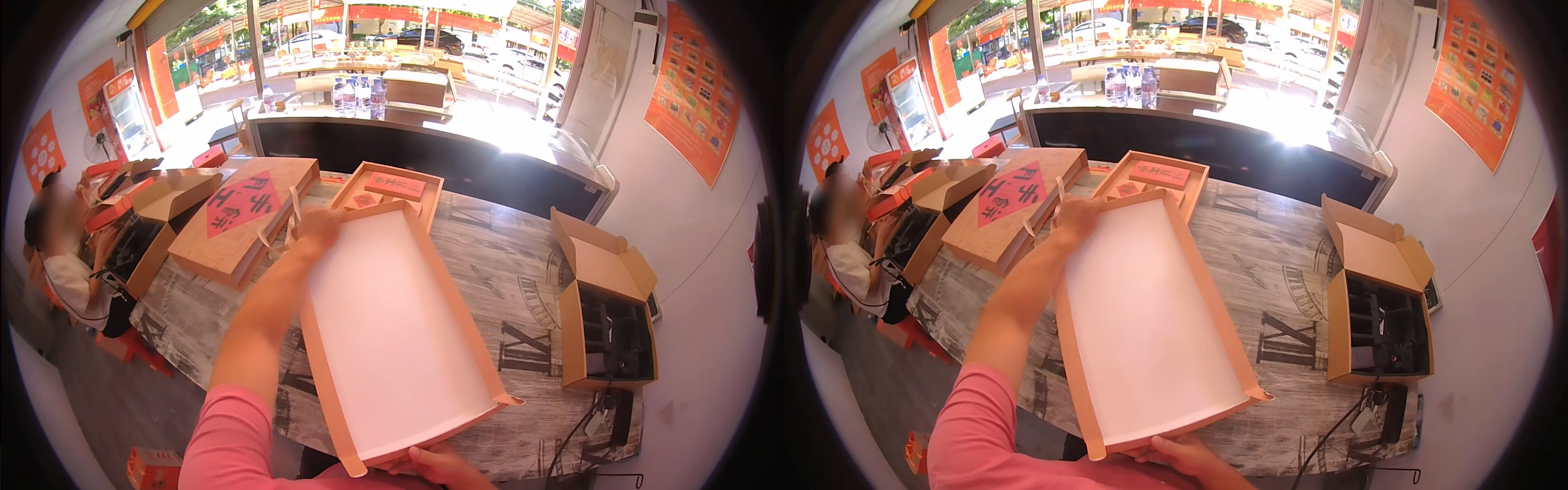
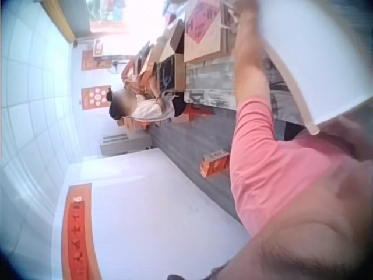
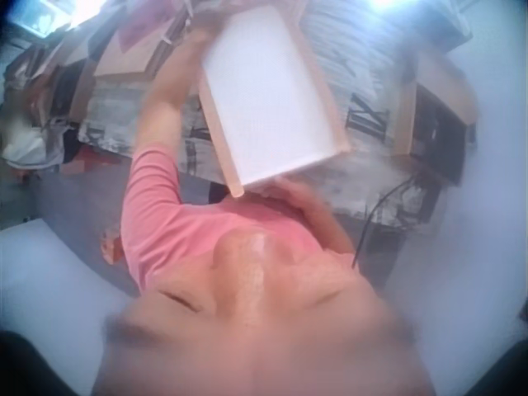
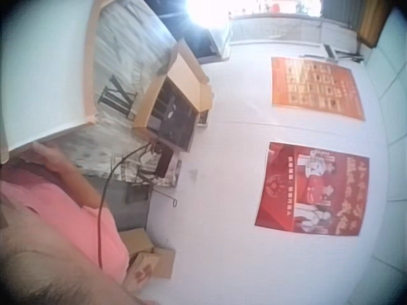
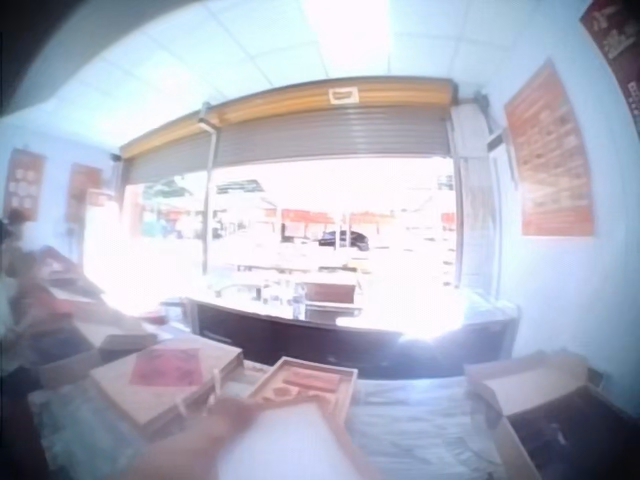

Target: The person assembles small cardboard boxes by folding flaps and tucking them into place. They place the assembled boxes into a larger tray and then fold a larger cardboard box, tucking in the flaps to complete the assembly.

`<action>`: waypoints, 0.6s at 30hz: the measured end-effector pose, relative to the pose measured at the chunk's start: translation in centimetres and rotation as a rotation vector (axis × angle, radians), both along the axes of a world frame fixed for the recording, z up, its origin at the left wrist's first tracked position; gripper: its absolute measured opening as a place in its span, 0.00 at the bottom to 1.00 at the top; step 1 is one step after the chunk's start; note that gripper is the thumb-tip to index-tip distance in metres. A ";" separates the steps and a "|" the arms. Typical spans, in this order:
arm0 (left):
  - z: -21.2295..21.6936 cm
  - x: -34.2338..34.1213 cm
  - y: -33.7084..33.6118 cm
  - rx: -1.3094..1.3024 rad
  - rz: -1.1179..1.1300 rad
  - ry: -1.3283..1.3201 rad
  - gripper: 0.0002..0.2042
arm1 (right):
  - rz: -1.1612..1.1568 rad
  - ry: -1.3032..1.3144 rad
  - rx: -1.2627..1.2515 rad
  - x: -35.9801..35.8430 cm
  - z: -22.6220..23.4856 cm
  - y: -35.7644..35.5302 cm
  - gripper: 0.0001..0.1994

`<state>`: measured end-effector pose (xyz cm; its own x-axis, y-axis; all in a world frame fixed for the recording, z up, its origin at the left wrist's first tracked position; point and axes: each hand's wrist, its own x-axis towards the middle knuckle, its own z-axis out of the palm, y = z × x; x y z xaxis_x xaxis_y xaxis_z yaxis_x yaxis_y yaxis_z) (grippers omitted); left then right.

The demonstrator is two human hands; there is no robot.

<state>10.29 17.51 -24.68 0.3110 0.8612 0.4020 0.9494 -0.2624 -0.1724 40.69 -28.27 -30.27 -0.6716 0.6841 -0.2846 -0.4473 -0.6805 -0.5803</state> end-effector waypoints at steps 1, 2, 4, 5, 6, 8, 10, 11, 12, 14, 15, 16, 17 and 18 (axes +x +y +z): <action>0.1 0.5 0.2 -0.020 0.010 0.005 0.11 | 0.003 -0.001 -0.018 -0.5 -1.0 0.0 0.26; 0.0 1.0 0.5 -0.017 0.004 -0.018 0.11 | 0.003 -0.004 -0.035 -1.0 -2.9 -0.2 0.26; -0.4 1.4 1.1 -0.013 0.000 -0.058 0.11 | 0.018 -0.009 -0.055 -2.0 -4.6 -0.3 0.26; -0.6 1.5 1.5 -0.034 0.026 -0.063 0.10 | 0.033 -0.012 -0.055 -2.6 -4.7 -0.3 0.25; -0.8 1.6 1.9 -0.055 0.053 -0.067 0.10 | 0.049 -0.014 -0.055 -3.0 -4.8 -0.2 0.25; -1.1 2.0 2.2 -0.100 0.087 -0.114 0.10 | 0.034 0.004 -0.049 -3.2 -3.7 0.0 0.24; -0.8 2.4 1.8 -0.147 0.106 -0.195 0.11 | 0.019 0.024 -0.044 -3.6 -1.3 0.7 0.23; -0.4 2.5 1.5 -0.151 0.081 -0.215 0.12 | 0.008 0.034 -0.038 -3.8 -0.3 1.0 0.22; 0.0 2.4 1.1 -0.155 0.058 -0.235 0.13 | 0.000 0.043 -0.032 -4.0 0.1 1.1 0.22; 0.1 1.8 0.9 -0.129 -0.025 -0.289 0.15 | -0.005 0.036 -0.053 -5.3 -1.8 1.0 0.22; 0.0 0.9 0.9 -0.099 -0.084 -0.322 0.16 | -0.004 0.033 -0.064 -5.8 -2.5 0.9 0.22; -0.1 0.0 0.8 -0.068 -0.141 -0.355 0.17 | -0.006 0.023 -0.060 -5.7 -2.8 0.6 0.21; 0.1 -0.7 0.3 -0.038 -0.156 -0.381 0.18 | -0.005 0.012 -0.058 -5.9 -1.0 1.1 0.21; 0.4 -1.2 -0.4 -0.012 -0.174 -0.406 0.19 | -0.009 0.002 -0.058 -6.0 0.3 1.5 0.20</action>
